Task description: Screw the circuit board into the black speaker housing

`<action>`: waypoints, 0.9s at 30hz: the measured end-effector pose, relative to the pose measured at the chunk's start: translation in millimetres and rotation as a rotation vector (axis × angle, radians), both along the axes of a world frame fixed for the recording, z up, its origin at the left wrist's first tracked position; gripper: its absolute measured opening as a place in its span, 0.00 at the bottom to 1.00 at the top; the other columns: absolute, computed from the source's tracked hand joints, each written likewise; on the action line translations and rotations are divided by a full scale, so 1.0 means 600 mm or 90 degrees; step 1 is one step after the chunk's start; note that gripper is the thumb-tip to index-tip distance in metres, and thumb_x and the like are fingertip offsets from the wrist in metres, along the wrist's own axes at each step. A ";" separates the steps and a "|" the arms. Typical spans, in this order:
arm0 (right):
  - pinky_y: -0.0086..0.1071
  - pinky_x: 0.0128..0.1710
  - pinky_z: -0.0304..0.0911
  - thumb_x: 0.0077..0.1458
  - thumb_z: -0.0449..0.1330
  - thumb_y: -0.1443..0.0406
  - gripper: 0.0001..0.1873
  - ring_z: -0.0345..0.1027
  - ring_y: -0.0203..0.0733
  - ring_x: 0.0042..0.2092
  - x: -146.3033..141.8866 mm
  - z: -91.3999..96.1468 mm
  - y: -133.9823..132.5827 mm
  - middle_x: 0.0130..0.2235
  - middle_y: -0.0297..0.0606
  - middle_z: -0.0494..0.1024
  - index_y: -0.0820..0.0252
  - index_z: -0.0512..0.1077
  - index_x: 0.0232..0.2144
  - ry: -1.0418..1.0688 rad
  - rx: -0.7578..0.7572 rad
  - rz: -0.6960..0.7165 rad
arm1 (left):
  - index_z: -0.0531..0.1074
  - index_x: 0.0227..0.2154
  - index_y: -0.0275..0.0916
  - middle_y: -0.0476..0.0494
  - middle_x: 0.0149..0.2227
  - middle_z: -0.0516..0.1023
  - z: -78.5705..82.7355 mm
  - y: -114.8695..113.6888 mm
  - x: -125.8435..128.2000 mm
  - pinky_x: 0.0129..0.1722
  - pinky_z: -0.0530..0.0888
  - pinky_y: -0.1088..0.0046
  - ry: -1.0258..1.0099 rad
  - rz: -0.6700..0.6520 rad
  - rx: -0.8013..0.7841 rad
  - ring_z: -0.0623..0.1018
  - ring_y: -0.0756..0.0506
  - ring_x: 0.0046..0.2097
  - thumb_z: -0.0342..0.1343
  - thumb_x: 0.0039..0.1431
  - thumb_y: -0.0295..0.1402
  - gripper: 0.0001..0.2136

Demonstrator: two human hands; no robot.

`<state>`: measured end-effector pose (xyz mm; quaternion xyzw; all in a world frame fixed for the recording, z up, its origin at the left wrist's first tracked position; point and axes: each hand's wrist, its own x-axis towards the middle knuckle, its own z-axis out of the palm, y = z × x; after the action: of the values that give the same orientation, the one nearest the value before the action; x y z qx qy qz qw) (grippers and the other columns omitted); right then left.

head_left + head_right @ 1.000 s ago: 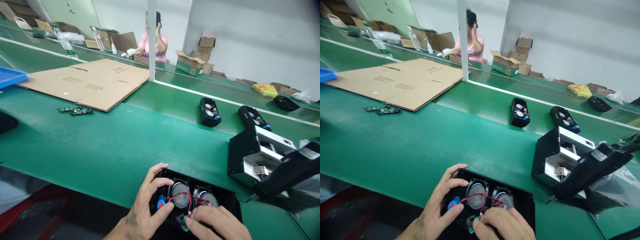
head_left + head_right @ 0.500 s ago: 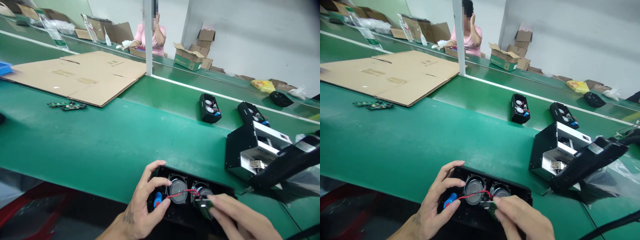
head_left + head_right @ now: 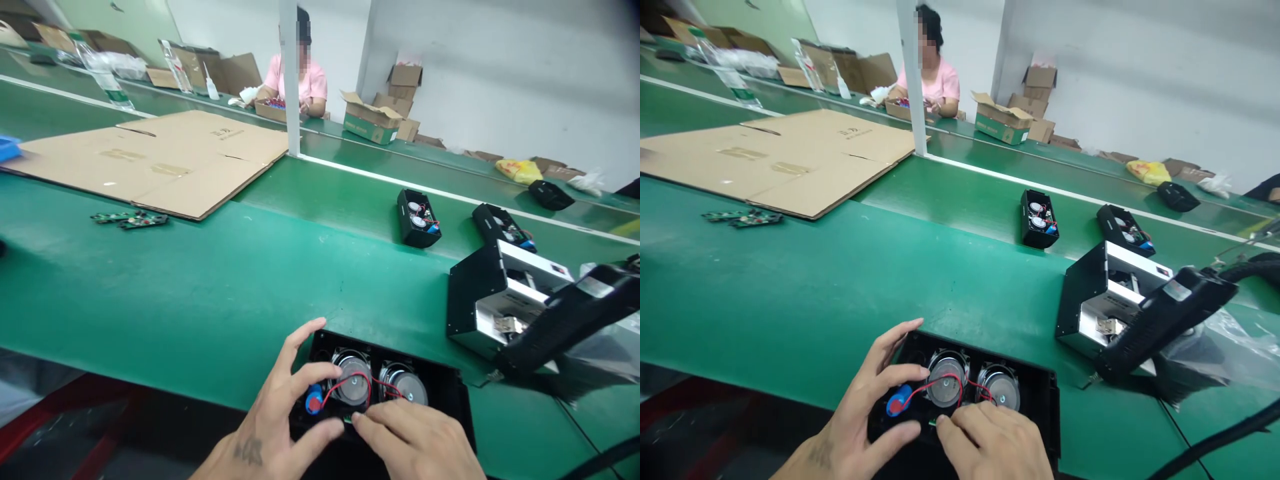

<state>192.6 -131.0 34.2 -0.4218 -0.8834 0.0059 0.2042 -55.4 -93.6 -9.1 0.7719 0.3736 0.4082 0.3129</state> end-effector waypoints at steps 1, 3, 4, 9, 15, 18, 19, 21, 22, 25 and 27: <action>0.30 0.27 0.68 0.73 0.52 0.69 0.15 0.80 0.35 0.31 0.002 0.002 0.004 0.37 0.27 0.86 0.52 0.78 0.46 0.012 -0.022 0.006 | 0.72 0.59 0.48 0.35 0.77 0.51 0.009 0.003 -0.004 0.73 0.64 0.40 0.032 -0.018 0.053 0.58 0.27 0.76 0.65 0.64 0.39 0.21; 0.28 0.27 0.69 0.72 0.53 0.70 0.14 0.80 0.34 0.31 0.003 0.010 0.012 0.36 0.27 0.86 0.51 0.78 0.46 0.042 -0.069 0.021 | 0.74 0.55 0.48 0.35 0.75 0.59 0.028 0.011 -0.009 0.74 0.59 0.34 0.117 -0.068 0.150 0.57 0.24 0.76 0.72 0.58 0.44 0.24; 0.27 0.28 0.70 0.71 0.54 0.71 0.14 0.79 0.34 0.30 0.002 0.016 0.015 0.35 0.27 0.85 0.51 0.78 0.45 0.055 -0.097 0.026 | 0.77 0.52 0.47 0.36 0.73 0.64 0.037 0.016 -0.009 0.75 0.55 0.31 0.165 -0.092 0.176 0.58 0.24 0.76 0.74 0.56 0.45 0.23; 0.27 0.34 0.73 0.67 0.55 0.74 0.16 0.80 0.34 0.33 -0.001 0.039 0.018 0.35 0.26 0.84 0.50 0.79 0.43 0.080 -0.201 0.023 | 0.79 0.44 0.44 0.40 0.70 0.72 0.058 0.034 0.005 0.76 0.52 0.31 0.297 -0.181 0.173 0.56 0.26 0.77 0.71 0.58 0.28 0.13; 0.33 0.28 0.64 0.60 0.55 0.76 0.16 0.77 0.37 0.29 -0.015 0.016 0.001 0.33 0.27 0.84 0.52 0.76 0.40 0.040 -0.061 -0.025 | 0.79 0.46 0.43 0.41 0.66 0.76 0.062 0.043 0.017 0.75 0.51 0.26 0.349 -0.224 0.188 0.58 0.23 0.76 0.73 0.53 0.26 0.18; 0.35 0.35 0.65 0.60 0.52 0.77 0.17 0.77 0.39 0.30 -0.034 -0.001 -0.011 0.33 0.29 0.85 0.55 0.75 0.41 0.006 0.067 -0.093 | 0.80 0.44 0.43 0.41 0.64 0.78 0.065 0.052 0.019 0.72 0.55 0.24 0.362 -0.240 0.192 0.61 0.20 0.75 0.72 0.55 0.26 0.14; 0.36 0.38 0.66 0.59 0.51 0.77 0.18 0.78 0.39 0.31 -0.040 -0.002 -0.014 0.33 0.31 0.85 0.56 0.75 0.42 0.007 0.078 -0.107 | 0.80 0.44 0.43 0.41 0.64 0.78 0.066 0.057 0.020 0.71 0.56 0.23 0.364 -0.245 0.188 0.61 0.19 0.75 0.72 0.55 0.28 0.14; 0.37 0.42 0.67 0.55 0.51 0.78 0.19 0.78 0.41 0.32 -0.047 0.003 -0.015 0.32 0.33 0.84 0.57 0.75 0.43 0.016 0.065 -0.119 | 0.81 0.46 0.44 0.40 0.63 0.79 0.070 0.071 0.025 0.68 0.59 0.21 0.363 -0.260 0.167 0.60 0.17 0.74 0.74 0.54 0.32 0.16; 0.38 0.44 0.68 0.54 0.51 0.78 0.20 0.78 0.42 0.33 -0.048 0.010 -0.012 0.32 0.34 0.84 0.58 0.75 0.44 0.019 0.059 -0.126 | 0.82 0.46 0.45 0.40 0.62 0.80 0.074 0.080 0.028 0.67 0.60 0.21 0.358 -0.270 0.151 0.60 0.15 0.74 0.76 0.53 0.34 0.17; 0.42 0.43 0.69 0.52 0.54 0.78 0.21 0.79 0.47 0.34 -0.044 0.038 0.015 0.33 0.37 0.84 0.59 0.76 0.44 -0.012 -0.010 -0.142 | 0.85 0.41 0.48 0.44 0.60 0.81 0.092 0.115 0.039 0.65 0.65 0.26 0.354 -0.291 0.065 0.63 0.15 0.72 0.79 0.49 0.37 0.16; 0.40 0.36 0.68 0.51 0.59 0.77 0.18 0.79 0.47 0.33 -0.035 0.060 0.047 0.33 0.36 0.85 0.57 0.78 0.41 -0.021 -0.149 -0.158 | 0.85 0.35 0.48 0.47 0.60 0.81 0.108 0.140 0.047 0.66 0.68 0.37 0.348 -0.307 0.007 0.70 0.21 0.70 0.78 0.49 0.40 0.11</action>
<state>171.6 -103.0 70.0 -0.5486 -0.8210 0.0768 0.1382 -27.2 -9.3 55.9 0.9201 0.2487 0.1033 0.2843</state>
